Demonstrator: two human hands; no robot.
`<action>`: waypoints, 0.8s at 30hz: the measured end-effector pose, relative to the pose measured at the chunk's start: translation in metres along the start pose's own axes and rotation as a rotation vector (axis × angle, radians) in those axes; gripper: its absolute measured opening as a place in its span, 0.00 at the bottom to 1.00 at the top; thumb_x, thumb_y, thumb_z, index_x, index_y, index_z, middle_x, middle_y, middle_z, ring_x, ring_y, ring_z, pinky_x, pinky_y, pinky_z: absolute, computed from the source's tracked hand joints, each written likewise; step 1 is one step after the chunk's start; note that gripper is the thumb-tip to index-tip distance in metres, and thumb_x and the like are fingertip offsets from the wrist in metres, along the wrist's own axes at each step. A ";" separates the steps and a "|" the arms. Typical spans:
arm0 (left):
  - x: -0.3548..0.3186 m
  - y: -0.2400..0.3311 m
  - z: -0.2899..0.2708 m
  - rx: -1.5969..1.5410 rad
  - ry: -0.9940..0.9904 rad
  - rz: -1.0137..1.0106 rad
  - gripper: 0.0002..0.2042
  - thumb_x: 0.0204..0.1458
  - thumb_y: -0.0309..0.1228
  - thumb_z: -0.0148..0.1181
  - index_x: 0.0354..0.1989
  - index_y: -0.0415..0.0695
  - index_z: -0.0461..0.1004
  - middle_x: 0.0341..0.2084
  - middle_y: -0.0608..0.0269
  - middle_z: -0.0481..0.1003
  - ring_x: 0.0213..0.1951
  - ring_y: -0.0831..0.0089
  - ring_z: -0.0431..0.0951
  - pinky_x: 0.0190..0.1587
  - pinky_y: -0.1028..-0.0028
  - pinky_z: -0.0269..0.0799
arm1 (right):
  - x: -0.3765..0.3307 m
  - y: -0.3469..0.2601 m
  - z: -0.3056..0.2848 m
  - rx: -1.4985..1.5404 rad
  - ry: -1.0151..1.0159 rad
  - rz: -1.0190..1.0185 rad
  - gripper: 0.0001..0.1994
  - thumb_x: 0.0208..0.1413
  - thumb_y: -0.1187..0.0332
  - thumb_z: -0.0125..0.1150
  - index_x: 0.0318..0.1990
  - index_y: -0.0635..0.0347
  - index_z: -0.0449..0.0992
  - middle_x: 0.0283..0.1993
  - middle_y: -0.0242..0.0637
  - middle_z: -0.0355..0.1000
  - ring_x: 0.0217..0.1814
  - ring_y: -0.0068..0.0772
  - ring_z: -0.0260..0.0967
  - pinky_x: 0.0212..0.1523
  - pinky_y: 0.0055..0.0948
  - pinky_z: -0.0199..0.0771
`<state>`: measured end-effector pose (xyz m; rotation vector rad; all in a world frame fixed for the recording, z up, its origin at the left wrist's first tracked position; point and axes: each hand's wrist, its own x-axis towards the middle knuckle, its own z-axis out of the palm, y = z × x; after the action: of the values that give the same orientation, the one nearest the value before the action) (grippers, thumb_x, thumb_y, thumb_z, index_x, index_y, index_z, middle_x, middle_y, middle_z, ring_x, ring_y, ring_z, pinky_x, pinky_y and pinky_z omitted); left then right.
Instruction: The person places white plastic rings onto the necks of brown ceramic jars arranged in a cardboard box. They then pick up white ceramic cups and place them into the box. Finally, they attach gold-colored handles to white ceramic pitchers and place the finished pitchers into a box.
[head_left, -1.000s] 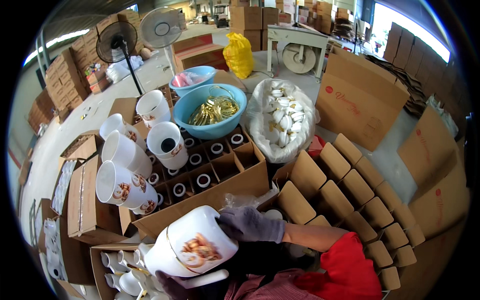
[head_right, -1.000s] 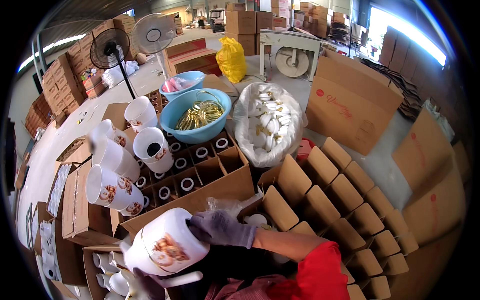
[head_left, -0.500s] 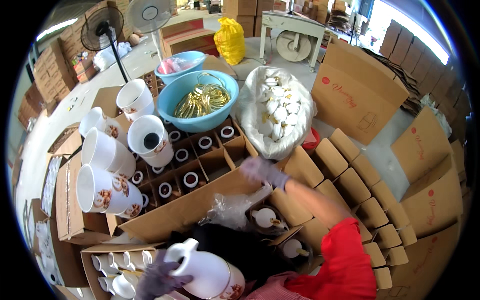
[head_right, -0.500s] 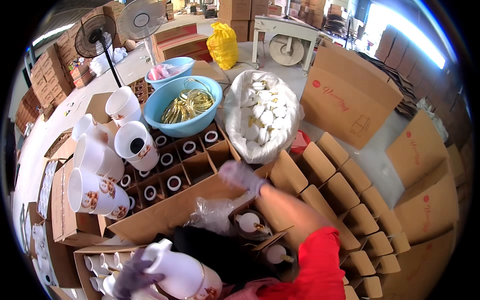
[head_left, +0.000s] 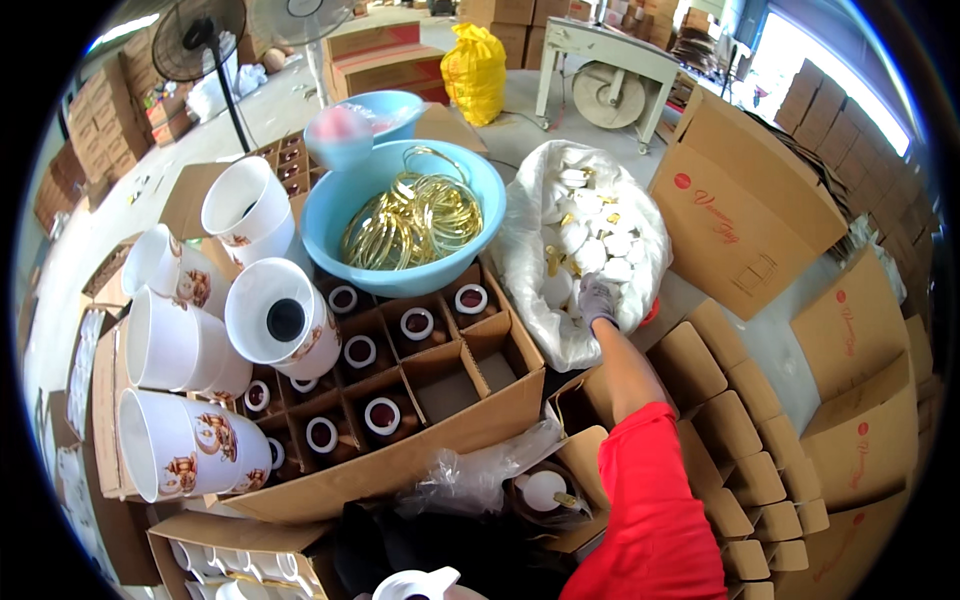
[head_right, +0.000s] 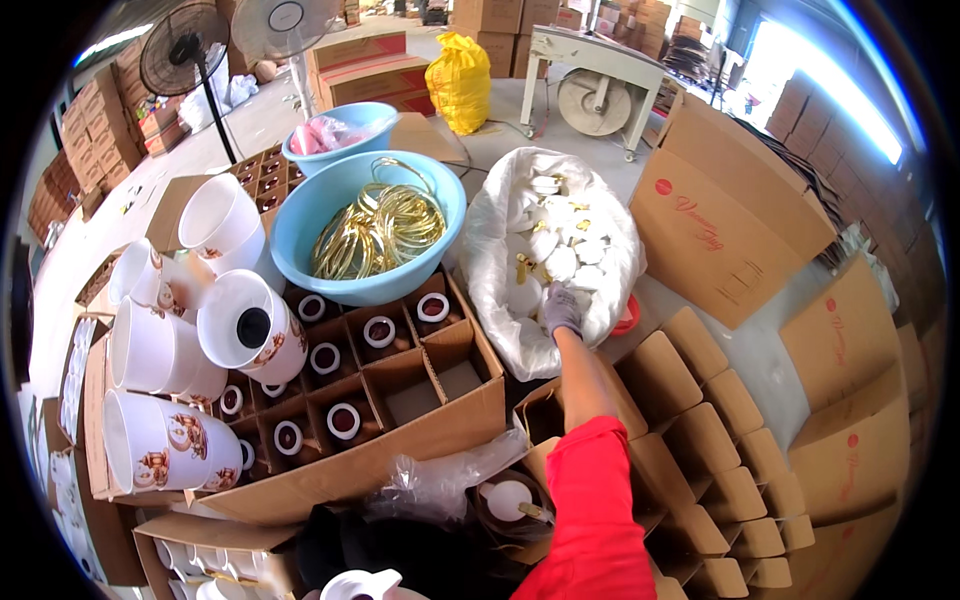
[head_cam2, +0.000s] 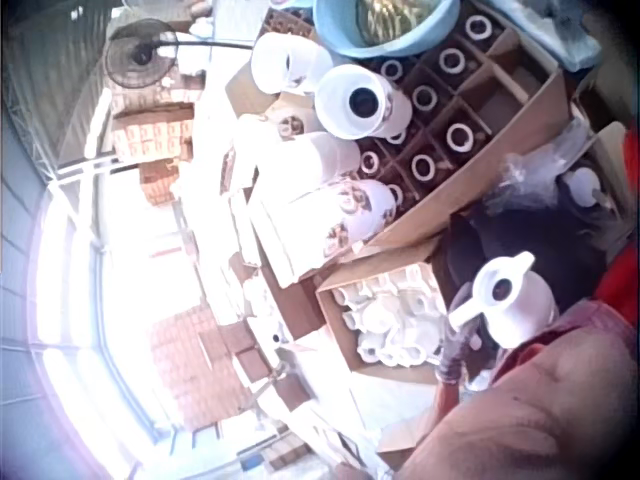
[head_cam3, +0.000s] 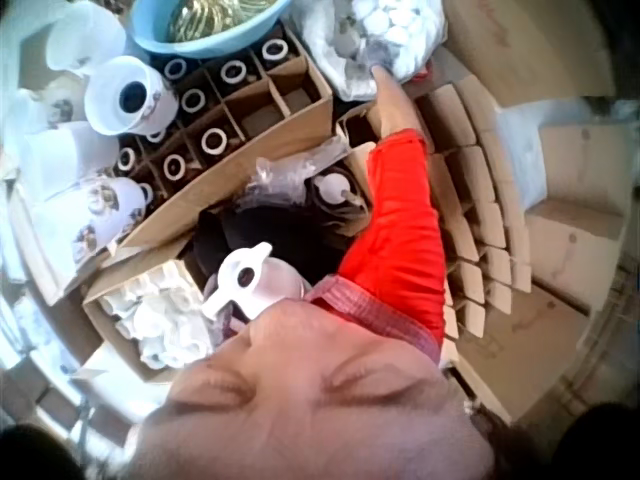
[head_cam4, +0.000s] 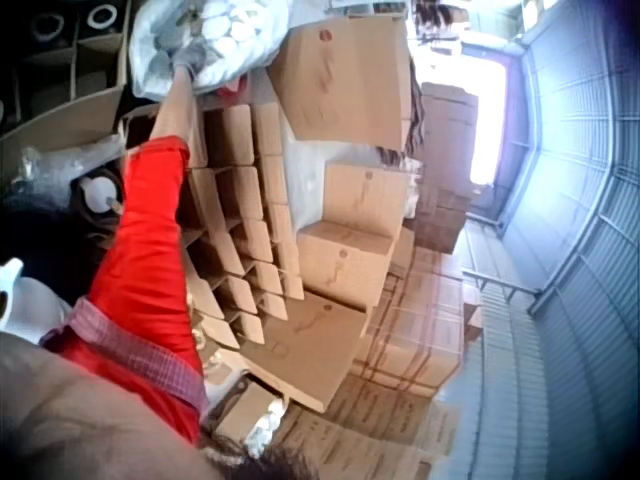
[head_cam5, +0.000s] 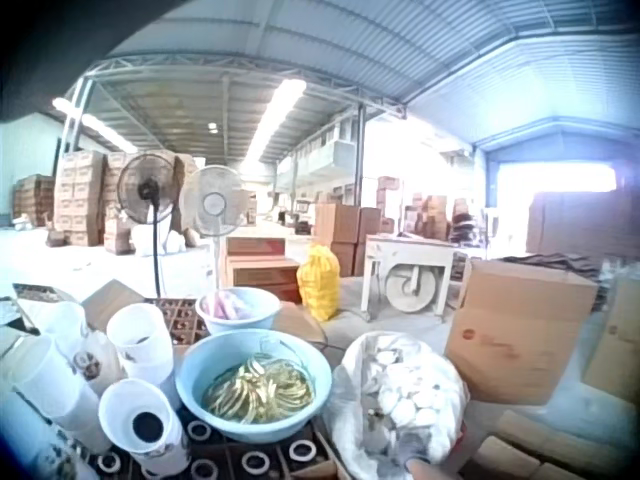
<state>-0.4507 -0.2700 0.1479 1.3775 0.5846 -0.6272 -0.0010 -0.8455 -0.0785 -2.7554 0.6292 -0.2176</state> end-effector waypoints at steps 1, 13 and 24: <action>0.001 0.003 0.002 0.006 0.011 -0.003 0.39 0.42 0.37 0.74 0.62 0.38 0.62 0.55 0.54 0.70 0.54 0.66 0.70 0.56 0.68 0.64 | -0.004 0.006 -0.001 0.015 0.020 -0.002 0.12 0.60 0.64 0.48 0.45 0.57 0.74 0.44 0.55 0.77 0.50 0.55 0.75 0.52 0.48 0.73; -0.010 -0.009 0.042 0.120 0.054 0.238 0.21 0.51 0.28 0.64 0.55 0.39 0.76 0.31 0.71 0.79 0.21 0.91 0.67 0.23 0.87 0.60 | -0.334 -0.131 -0.216 1.544 -0.890 0.157 0.20 0.65 0.68 0.53 0.63 0.63 0.67 0.47 0.34 0.74 0.45 0.26 0.74 0.43 0.28 0.78; -0.045 -0.061 0.035 0.156 -0.087 0.571 0.22 0.50 0.23 0.63 0.56 0.40 0.75 0.47 0.58 0.81 0.48 0.75 0.80 0.53 0.73 0.74 | -0.428 -0.145 -0.273 0.305 -0.770 -1.158 0.20 0.57 0.69 0.60 0.59 0.54 0.75 0.51 0.46 0.70 0.47 0.36 0.72 0.46 0.34 0.72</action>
<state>-0.5251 -0.3070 0.1402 1.5651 0.0569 -0.2691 -0.3834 -0.6025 0.1925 -2.2683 -1.0924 0.4541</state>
